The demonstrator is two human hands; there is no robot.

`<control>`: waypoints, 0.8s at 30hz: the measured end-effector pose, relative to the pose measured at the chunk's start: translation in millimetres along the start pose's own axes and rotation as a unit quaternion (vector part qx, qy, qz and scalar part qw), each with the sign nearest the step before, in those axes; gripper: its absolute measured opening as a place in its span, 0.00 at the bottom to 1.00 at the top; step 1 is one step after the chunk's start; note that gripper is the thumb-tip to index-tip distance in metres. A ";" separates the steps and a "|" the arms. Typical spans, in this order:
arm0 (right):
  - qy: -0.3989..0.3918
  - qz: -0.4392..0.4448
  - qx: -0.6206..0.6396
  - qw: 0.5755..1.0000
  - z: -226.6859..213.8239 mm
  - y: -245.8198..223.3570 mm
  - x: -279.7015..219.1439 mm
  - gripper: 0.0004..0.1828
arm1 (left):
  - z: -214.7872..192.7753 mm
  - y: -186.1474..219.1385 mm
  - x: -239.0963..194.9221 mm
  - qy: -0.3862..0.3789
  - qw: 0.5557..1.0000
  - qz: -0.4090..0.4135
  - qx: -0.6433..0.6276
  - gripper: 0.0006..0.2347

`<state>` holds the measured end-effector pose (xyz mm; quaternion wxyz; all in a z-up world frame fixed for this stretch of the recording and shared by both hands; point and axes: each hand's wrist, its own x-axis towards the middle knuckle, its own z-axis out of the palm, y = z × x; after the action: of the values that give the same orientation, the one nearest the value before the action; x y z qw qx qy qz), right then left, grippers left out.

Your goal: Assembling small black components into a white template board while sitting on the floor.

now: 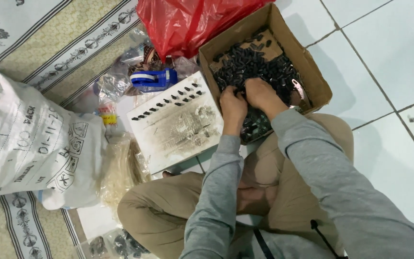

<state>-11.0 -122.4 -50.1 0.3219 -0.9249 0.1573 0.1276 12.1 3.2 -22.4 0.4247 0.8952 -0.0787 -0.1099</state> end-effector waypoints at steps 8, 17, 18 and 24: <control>-0.052 0.073 0.111 0.990 -42.2 19.5 2.5 0.17 | -14.8 12.8 -7.0 -0.020 1.000 -0.003 -0.003 0.11; -0.148 0.107 0.046 0.982 -69.9 11.7 -23.8 0.20 | -7.9 1.0 -12.1 -0.075 0.994 0.020 0.083 0.16; -0.125 0.102 0.035 0.986 -68.0 16.8 -18.9 0.19 | -11.5 7.7 -16.0 -0.107 0.983 0.056 0.135 0.20; 0.037 0.044 0.075 0.996 -62.9 26.2 4.7 0.19 | 12.0 -10.2 -16.3 -0.205 0.910 0.126 0.339 0.26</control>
<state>-8.0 -182.8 -18.4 0.3783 -0.8944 0.2189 0.0951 -6.3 4.5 -35.5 0.0805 0.9257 -0.3086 -0.2032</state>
